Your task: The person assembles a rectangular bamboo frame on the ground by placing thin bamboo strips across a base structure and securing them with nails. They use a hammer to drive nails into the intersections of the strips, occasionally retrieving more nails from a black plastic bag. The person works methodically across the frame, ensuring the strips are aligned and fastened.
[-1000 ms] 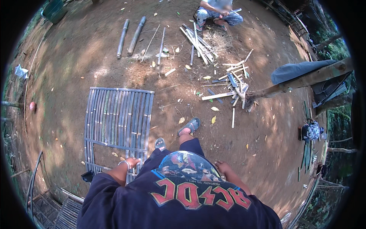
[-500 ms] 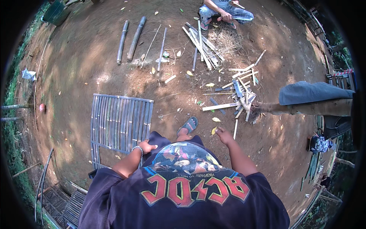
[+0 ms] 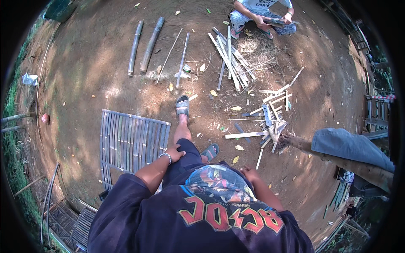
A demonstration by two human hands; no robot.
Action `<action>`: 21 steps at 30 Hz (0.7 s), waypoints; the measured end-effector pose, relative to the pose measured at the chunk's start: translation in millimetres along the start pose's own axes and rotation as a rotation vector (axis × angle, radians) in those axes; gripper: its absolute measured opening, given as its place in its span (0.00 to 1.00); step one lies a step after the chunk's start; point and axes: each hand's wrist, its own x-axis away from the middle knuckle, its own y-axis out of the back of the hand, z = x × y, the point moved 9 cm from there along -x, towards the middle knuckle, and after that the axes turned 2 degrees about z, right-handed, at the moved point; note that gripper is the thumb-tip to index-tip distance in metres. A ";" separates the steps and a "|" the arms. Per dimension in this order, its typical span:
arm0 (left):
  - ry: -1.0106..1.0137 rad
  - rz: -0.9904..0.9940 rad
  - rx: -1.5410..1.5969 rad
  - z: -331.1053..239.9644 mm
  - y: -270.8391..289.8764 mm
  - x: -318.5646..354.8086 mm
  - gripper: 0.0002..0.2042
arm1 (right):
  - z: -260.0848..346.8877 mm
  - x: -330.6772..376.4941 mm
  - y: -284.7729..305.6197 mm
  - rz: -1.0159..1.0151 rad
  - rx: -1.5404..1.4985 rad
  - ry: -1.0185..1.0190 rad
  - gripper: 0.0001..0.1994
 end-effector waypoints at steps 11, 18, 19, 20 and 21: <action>-0.117 0.096 -0.241 -35.3 169.6 -283.5 0.30 | 137.0 -95.2 -70.4 0.238 -0.209 -0.176 0.31; 0.091 -0.060 -0.222 29.0 243.1 -521.0 0.30 | 293.1 -210.9 -126.9 0.354 -0.708 -0.303 0.30; 0.096 -0.049 -0.223 36.7 248.1 -545.4 0.30 | 296.7 -222.3 -130.9 0.369 -0.710 -0.319 0.30; 0.098 -0.039 -0.225 41.8 251.9 -566.6 0.31 | 298.1 -231.0 -134.1 0.381 -0.715 -0.333 0.31; 0.131 -0.082 -0.183 43.7 259.8 -585.2 0.31 | 296.1 -240.4 -138.8 0.388 -0.725 -0.345 0.31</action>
